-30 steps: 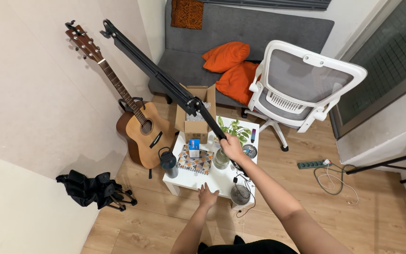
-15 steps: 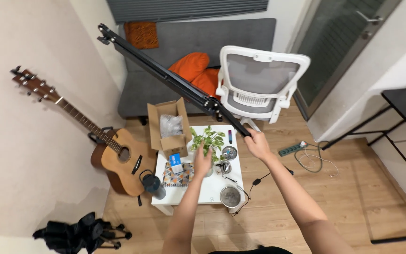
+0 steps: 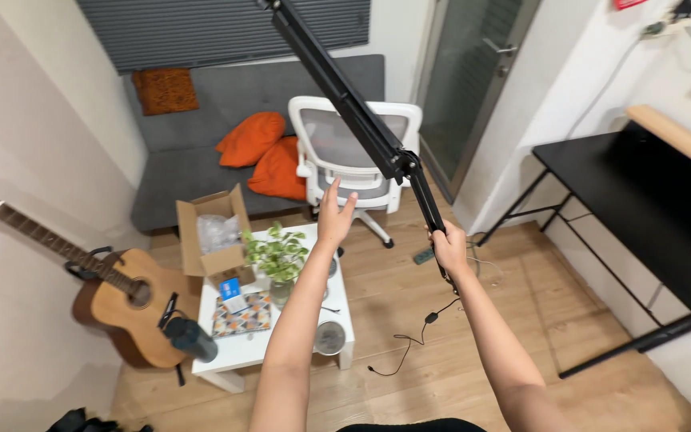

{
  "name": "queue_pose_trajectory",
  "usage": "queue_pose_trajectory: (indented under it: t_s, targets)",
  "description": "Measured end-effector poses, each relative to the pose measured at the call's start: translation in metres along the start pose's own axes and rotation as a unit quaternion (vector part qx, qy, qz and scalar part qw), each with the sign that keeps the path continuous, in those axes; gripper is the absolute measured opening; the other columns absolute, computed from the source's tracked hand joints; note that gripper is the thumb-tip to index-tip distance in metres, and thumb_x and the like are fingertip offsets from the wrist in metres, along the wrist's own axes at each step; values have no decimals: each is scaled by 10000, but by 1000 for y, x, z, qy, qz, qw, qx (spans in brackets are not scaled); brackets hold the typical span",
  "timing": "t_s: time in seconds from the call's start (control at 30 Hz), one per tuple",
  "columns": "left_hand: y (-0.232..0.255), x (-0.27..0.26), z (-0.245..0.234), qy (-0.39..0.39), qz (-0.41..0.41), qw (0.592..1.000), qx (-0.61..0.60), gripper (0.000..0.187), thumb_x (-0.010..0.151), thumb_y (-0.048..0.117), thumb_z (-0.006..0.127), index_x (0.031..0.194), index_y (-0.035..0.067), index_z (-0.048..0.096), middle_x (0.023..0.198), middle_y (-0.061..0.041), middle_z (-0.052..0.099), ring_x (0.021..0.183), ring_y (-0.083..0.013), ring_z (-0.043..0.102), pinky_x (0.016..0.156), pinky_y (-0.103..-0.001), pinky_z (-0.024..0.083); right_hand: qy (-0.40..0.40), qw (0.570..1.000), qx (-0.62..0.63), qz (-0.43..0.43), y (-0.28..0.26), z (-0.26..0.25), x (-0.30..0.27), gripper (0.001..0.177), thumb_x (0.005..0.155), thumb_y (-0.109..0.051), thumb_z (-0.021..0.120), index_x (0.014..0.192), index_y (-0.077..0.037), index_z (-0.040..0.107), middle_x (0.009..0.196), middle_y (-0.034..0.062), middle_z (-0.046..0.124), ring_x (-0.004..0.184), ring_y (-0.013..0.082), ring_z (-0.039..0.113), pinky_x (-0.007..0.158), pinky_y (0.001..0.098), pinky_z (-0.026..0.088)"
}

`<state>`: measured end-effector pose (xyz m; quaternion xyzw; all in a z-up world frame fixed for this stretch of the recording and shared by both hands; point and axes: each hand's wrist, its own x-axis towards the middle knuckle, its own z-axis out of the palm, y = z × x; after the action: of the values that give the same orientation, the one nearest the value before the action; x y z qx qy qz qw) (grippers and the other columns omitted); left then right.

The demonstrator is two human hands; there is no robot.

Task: Installing an articulated monitor arm onto a wooden shelf attached to a desk next to a television.

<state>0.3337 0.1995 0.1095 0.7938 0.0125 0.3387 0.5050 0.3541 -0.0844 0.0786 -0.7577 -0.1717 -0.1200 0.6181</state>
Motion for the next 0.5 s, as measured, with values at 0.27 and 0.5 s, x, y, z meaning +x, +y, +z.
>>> queue_pose_trajectory:
  t_s: [0.27, 0.5]
  targets:
    - [-19, -52, 91, -56, -91, 983, 150, 688, 902, 424, 692, 1482, 114, 490, 1515, -137, 503, 1405, -353, 440, 1140, -479, 365, 45, 993, 107, -20, 29, -84, -23, 241, 914, 2, 455, 1005, 47, 673, 761, 33, 632, 677, 96, 580, 628, 250, 486]
    - [-76, -93, 74, -70, -155, 967, 188, 667, 907, 420, 690, 1462, 95, 516, 1523, -158, 486, 1393, -381, 433, 1156, -470, 356, 41, 968, 242, -43, 34, -86, -19, 227, 947, 35, 416, 1038, 37, 625, 818, 48, 615, 728, 114, 576, 671, 265, 493]
